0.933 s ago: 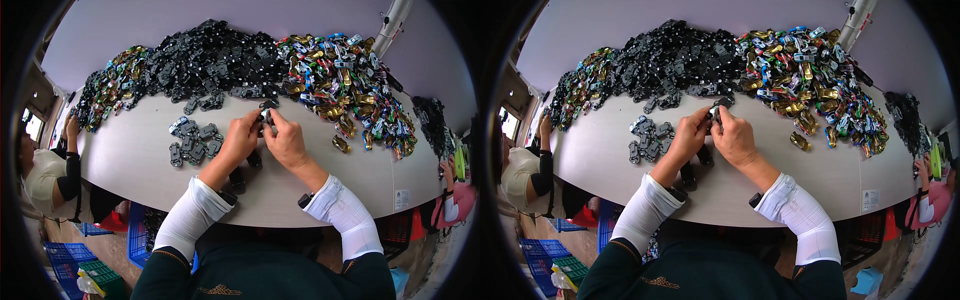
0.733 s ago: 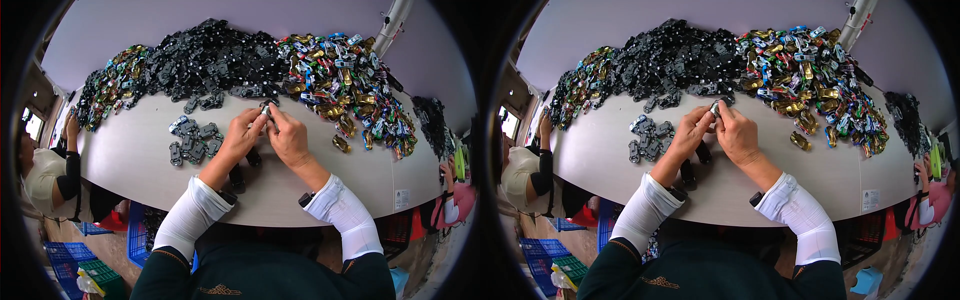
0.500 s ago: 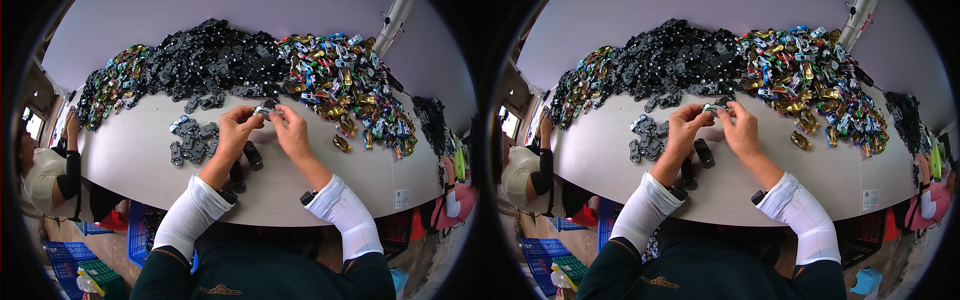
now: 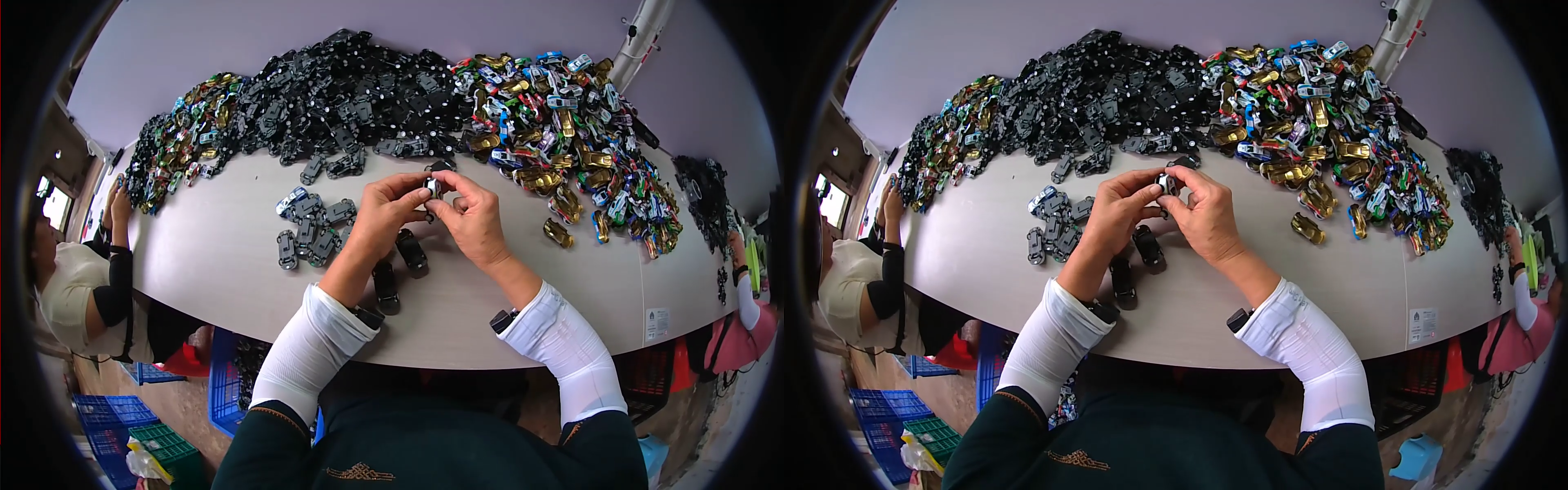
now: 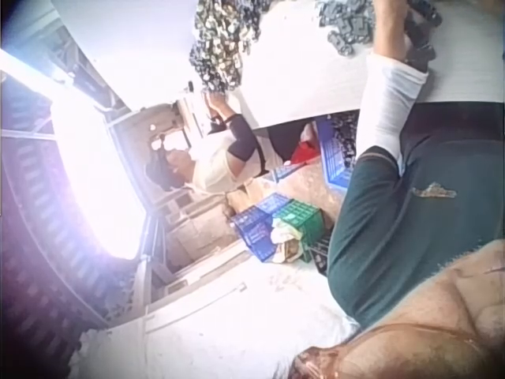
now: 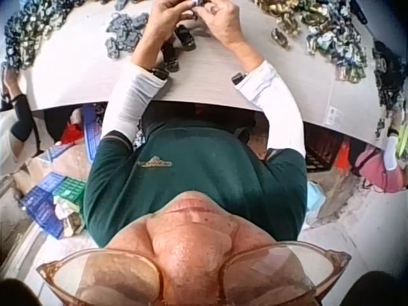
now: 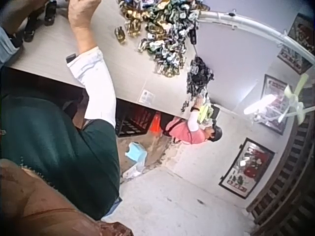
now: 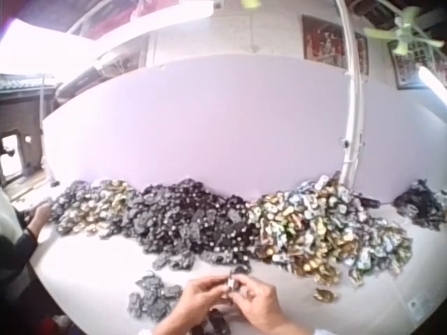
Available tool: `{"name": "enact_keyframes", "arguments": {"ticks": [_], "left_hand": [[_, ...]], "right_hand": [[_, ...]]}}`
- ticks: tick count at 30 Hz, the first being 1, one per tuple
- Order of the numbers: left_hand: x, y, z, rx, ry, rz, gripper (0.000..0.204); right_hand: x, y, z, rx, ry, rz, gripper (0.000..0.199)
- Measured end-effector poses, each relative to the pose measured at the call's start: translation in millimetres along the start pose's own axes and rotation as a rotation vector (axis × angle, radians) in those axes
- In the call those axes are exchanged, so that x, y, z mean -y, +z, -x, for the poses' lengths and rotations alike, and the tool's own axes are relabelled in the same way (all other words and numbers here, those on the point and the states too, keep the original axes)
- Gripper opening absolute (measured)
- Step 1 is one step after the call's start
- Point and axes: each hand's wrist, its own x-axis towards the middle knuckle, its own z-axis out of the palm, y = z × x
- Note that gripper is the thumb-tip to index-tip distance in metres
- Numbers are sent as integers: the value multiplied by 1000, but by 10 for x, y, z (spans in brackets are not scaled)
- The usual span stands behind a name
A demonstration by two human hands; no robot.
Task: Assembling small plastic toy cars by snapping chassis and body components together.
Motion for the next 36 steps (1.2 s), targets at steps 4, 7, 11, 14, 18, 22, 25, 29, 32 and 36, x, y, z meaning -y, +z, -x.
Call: {"name": "enact_keyframes", "arguments": {"ticks": [4,7,11,14,18,22,25,29,32,36], "left_hand": [[-1,-40,-9,-63,-8,146,30],[-9,-18,0,-63,12,103,28],[-49,-3,21,-57,26,36,27],[-27,-43,27,-58,-36,41,28],[-43,-24,23,-45,-51,19,29],[-42,-30,14,-18,95,-43,30],[-110,75,41,-25,110,2,33],[-120,63,70,32,-135,174,30],[-85,-47,43,-23,-138,-28,21],[-118,-87,13,-45,-122,-18,20]], "right_hand": [[47,-11,-17,-25,-109,82,35],[14,-9,-14,13,-200,197,37],[-62,-19,-25,55,-315,246,43],[-47,-38,-37,82,-368,298,42],[-30,-63,-38,86,-365,293,40],[-14,4,-4,73,-186,112,38],[8,-8,-10,26,-225,3,35],[-36,1,-16,63,-66,-211,32],[-51,-63,-65,71,318,-324,30],[-151,-196,-134,155,753,-658,24]]}}
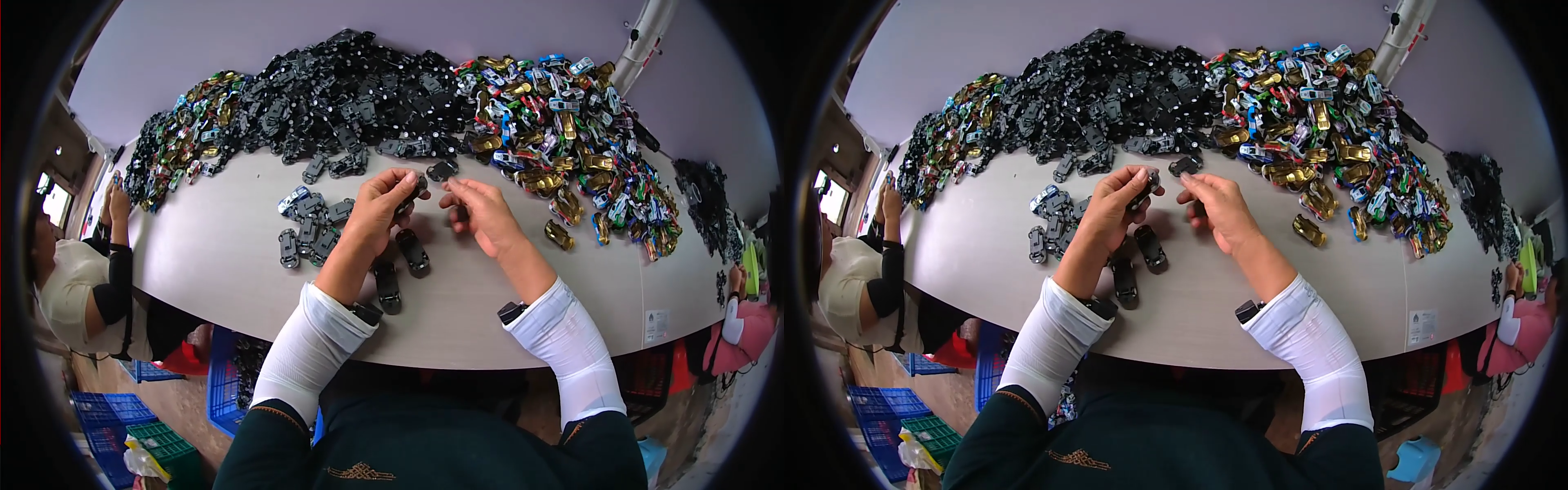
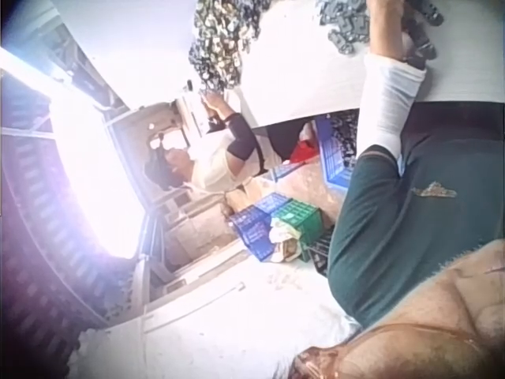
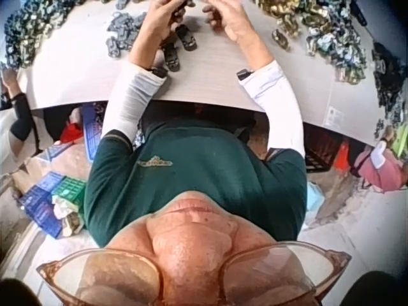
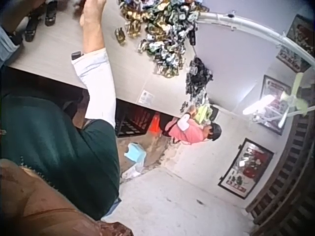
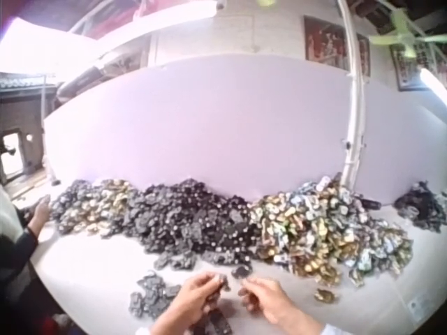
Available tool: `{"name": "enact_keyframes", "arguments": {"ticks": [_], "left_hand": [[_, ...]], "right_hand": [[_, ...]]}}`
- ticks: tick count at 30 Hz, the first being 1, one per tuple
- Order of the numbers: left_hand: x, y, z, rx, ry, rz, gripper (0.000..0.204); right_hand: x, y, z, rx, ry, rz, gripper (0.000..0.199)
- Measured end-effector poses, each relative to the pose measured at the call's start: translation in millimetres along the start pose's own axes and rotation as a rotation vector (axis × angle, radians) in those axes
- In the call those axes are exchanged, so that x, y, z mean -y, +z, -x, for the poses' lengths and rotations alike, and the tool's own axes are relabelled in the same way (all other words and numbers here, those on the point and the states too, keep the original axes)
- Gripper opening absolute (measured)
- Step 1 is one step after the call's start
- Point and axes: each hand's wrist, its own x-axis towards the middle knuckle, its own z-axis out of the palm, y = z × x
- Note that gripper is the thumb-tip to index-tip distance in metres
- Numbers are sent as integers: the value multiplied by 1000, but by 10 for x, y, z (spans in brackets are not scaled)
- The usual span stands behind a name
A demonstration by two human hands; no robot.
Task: Assembling small plastic toy cars by snapping chassis and body components together.
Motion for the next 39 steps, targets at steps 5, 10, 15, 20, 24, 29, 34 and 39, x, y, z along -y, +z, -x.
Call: {"name": "enact_keyframes", "arguments": {"ticks": [5,10,15,20,24,29,34,39], "left_hand": [[15,84,38,28,-33,-60,17],[-35,64,48,87,-84,-67,20],[-19,119,55,97,-91,-62,20],[30,105,48,140,-47,-91,15],[33,119,62,109,-47,-57,15],[131,127,36,47,103,-183,14],[48,128,51,32,54,-175,13],[61,101,48,43,17,-138,13]], "right_hand": [[-61,-36,7,169,19,27,11],[94,9,91,193,3,-6,11],[91,-46,65,346,149,-151,10],[66,-19,78,328,140,-119,11],[70,32,102,319,123,-97,12],[-9,98,126,194,-32,233,10],[88,78,151,214,-32,242,9],[81,124,160,206,-29,299,11]]}}
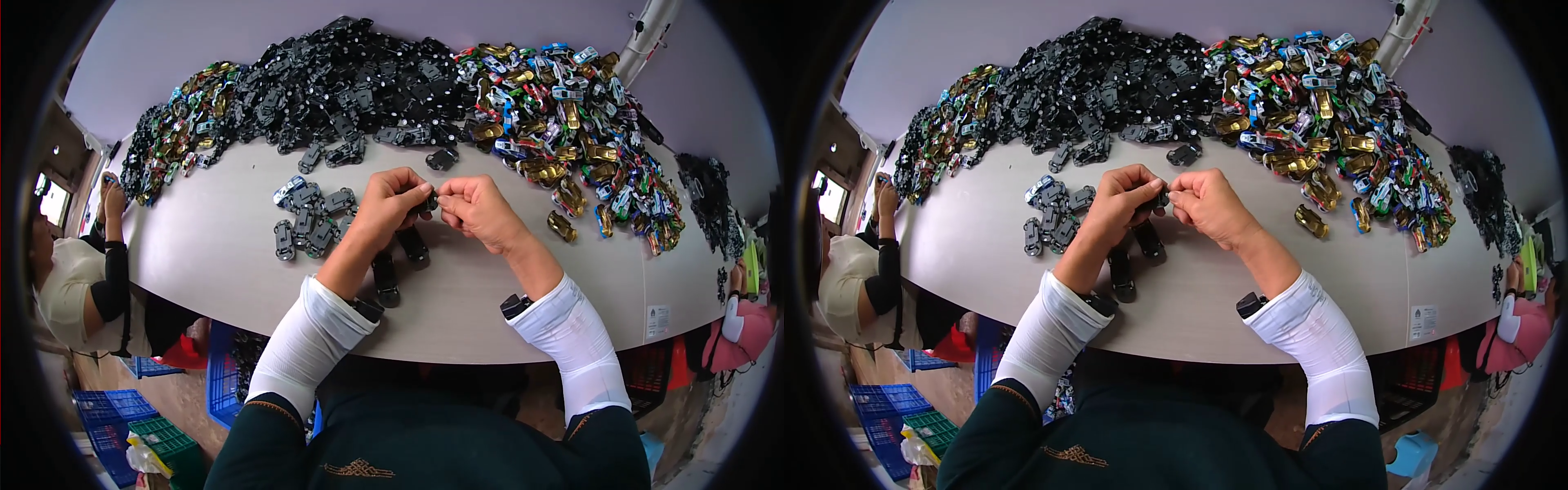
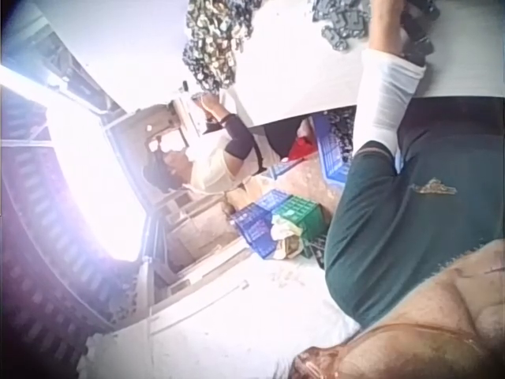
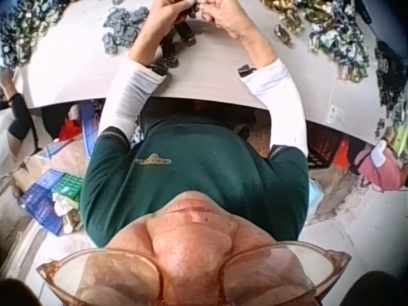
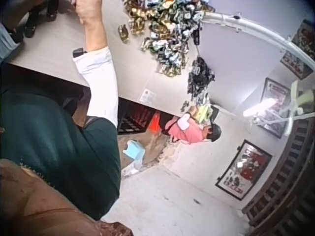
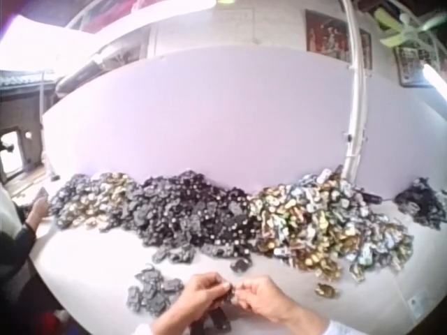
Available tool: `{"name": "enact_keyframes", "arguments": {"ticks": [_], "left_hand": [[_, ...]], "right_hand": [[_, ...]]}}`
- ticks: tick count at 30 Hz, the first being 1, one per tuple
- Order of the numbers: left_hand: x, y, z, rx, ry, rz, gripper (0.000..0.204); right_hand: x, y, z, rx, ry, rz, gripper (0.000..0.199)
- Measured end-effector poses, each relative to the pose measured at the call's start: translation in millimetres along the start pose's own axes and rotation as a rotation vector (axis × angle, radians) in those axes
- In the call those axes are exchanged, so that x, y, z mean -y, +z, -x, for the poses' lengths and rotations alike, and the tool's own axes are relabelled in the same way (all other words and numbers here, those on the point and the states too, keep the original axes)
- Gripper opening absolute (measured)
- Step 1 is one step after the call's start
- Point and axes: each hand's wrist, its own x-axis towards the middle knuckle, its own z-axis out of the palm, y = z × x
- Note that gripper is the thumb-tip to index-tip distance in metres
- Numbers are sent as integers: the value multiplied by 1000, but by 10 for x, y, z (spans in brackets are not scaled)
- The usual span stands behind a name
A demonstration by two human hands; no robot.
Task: Assembling small plastic toy cars by snapping chassis and body components together.
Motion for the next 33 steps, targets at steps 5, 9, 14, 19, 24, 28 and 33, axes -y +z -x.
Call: {"name": "enact_keyframes", "arguments": {"ticks": [5,9,14,19,24,28,33], "left_hand": [[61,49,-6,-48,108,-160,13],[71,54,-12,-44,206,-355,12],[-50,-40,-35,65,-125,32,12],[30,-18,-41,-28,19,-61,18],[70,-120,-94,-175,166,-146,30],[-77,60,19,2,-9,35,23],[0,31,8,31,115,-308,22]], "right_hand": [[-215,8,-102,-96,-189,255,14],[-259,10,-110,-180,-340,561,14],[-95,-184,-88,-5,86,-88,10],[-91,-76,-56,-78,1,-45,8],[-67,-89,-55,110,15,58,10],[-74,-178,-73,-20,-65,-214,13],[-50,-172,-63,68,43,-388,12]]}}
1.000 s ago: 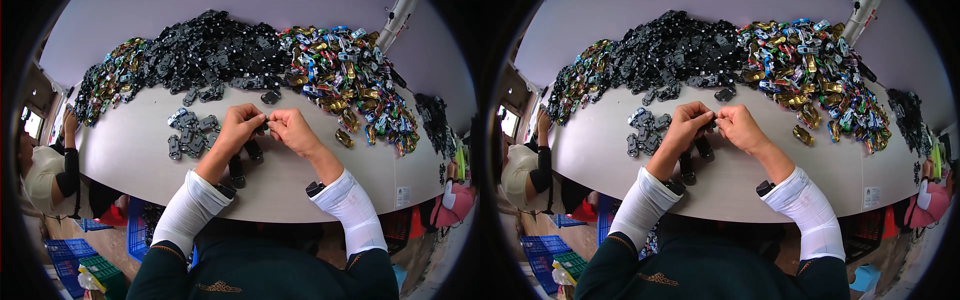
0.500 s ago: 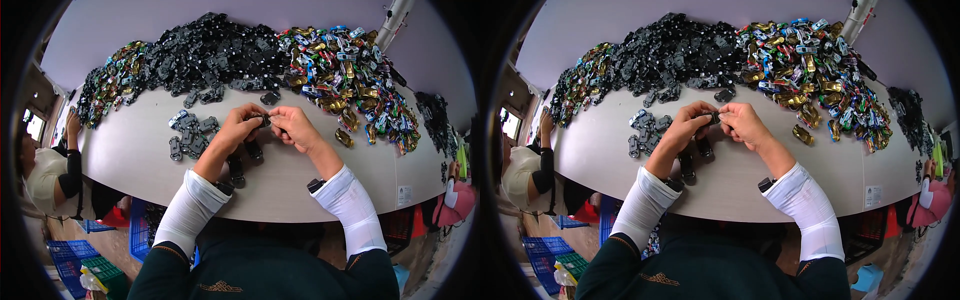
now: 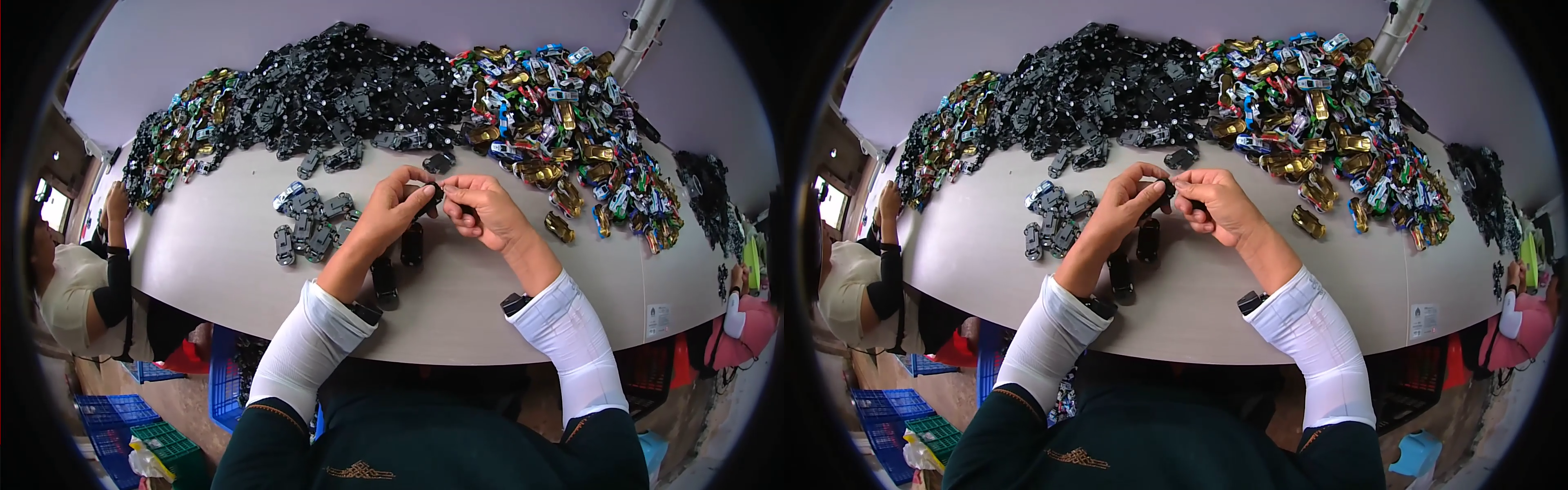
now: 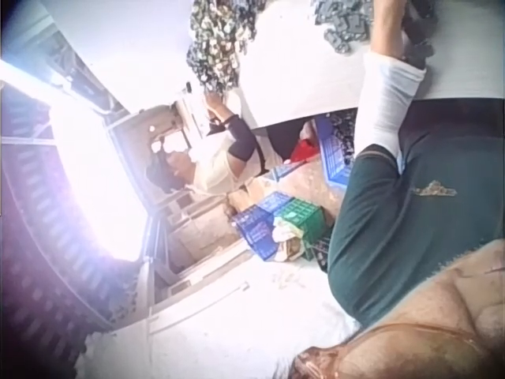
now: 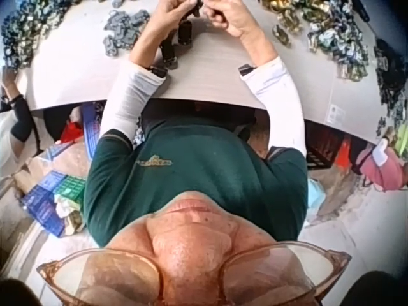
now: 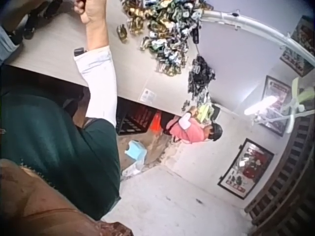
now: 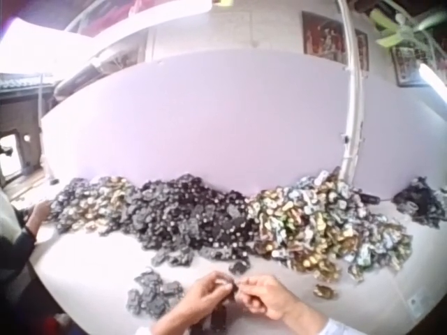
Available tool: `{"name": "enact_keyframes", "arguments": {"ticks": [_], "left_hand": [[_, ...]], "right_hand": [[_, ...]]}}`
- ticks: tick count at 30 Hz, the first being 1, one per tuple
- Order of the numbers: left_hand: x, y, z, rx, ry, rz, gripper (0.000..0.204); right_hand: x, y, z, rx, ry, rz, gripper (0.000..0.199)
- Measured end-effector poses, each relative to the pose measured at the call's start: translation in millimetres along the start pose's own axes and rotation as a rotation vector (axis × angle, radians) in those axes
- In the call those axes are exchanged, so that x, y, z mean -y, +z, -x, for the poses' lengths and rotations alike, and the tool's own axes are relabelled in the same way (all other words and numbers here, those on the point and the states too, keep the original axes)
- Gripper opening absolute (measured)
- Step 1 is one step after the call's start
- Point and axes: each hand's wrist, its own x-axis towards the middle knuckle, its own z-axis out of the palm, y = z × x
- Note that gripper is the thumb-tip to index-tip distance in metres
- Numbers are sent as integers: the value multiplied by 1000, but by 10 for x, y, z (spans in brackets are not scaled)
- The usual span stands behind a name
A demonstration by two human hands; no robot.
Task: Assembling small plastic toy cars by snapping chassis and body components together.
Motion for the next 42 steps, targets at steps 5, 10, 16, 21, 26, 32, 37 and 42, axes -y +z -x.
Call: {"name": "enact_keyframes", "arguments": {"ticks": [5,10,16,21,26,32,37,42], "left_hand": [[-8,39,7,38,-106,190,17],[-25,54,21,43,-75,213,15],[27,53,3,47,-27,215,14],[-21,58,16,49,-44,185,11],[-10,65,28,17,-74,127,12],[27,37,26,45,-138,146,13],[62,77,17,36,-51,18,12],[-108,101,11,40,20,-352,14]], "right_hand": [[-27,-42,5,50,17,-56,11],[-31,-14,15,44,10,-32,11],[-31,-15,26,73,12,-68,12],[-37,34,45,10,-31,75,11],[-69,99,51,-50,-60,200,11],[-34,91,60,-62,-49,326,10],[-63,178,64,-166,-115,577,13],[-140,90,57,-220,-167,731,12]]}}
